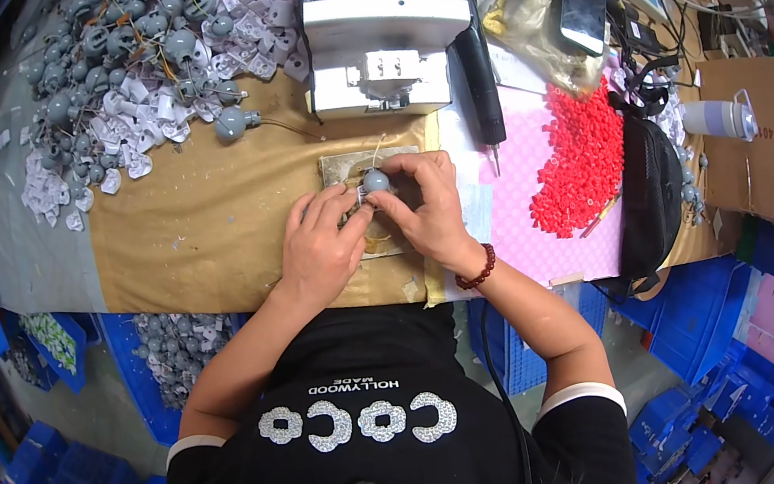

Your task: Assembling small plastic toy components using a jig and an electric screwdriver.

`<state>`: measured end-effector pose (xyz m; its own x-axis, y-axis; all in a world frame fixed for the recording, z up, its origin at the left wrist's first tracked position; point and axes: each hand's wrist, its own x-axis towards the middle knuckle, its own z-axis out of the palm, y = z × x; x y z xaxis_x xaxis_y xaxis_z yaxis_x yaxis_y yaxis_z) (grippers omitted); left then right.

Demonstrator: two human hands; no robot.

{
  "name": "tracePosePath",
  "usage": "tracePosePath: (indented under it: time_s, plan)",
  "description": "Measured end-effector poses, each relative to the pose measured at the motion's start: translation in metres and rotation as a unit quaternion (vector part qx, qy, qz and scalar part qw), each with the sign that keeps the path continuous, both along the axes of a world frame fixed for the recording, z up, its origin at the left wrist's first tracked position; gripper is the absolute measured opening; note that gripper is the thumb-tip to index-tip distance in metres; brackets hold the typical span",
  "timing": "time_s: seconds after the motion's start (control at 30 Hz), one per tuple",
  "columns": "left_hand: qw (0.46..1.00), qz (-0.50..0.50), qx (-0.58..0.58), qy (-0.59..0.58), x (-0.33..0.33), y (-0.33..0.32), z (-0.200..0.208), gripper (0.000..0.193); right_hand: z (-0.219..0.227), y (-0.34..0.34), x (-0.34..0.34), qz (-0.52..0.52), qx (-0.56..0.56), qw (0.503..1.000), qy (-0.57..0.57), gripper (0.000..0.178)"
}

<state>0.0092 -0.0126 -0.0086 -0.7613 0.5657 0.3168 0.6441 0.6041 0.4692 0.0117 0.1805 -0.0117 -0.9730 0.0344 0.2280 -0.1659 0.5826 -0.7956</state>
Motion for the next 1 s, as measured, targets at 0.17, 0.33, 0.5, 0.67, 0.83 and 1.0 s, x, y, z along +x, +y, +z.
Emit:
tracePosePath:
  time_s: [0.17, 0.33, 0.5, 0.67, 0.83, 1.0]
  plan:
    - [1.000, -0.004, 0.003, 0.016, -0.002, 0.002, 0.002, 0.029, -0.015, 0.002, 0.006, -0.016, 0.001, 1.000, 0.015, 0.046]
    - [0.997, 0.047, 0.041, -0.052, -0.012, 0.015, 0.011, 0.033, -0.005, 0.002, 0.002, -0.005, 0.017, 1.000, 0.000, 0.046]
    - [0.998, 0.050, 0.005, -0.033, -0.020, 0.023, 0.015, 0.036, 0.010, 0.028, -0.014, 0.034, -0.110, 0.992, -0.058, 0.040]
    - [0.998, 0.048, -0.005, -0.033, -0.022, 0.026, 0.016, 0.035, 0.020, 0.107, -0.097, -0.124, 0.232, 0.952, 0.155, 0.040]
    - [0.998, 0.055, 0.024, -0.029, -0.022, 0.027, 0.011, 0.033, 0.001, 0.111, -0.123, -0.152, 0.166, 0.971, -0.084, 0.054]
    - [0.997, 0.061, 0.032, -0.031, -0.021, 0.026, 0.008, 0.032, 0.028, 0.112, -0.105, -0.165, 0.004, 0.984, 0.065, 0.058]
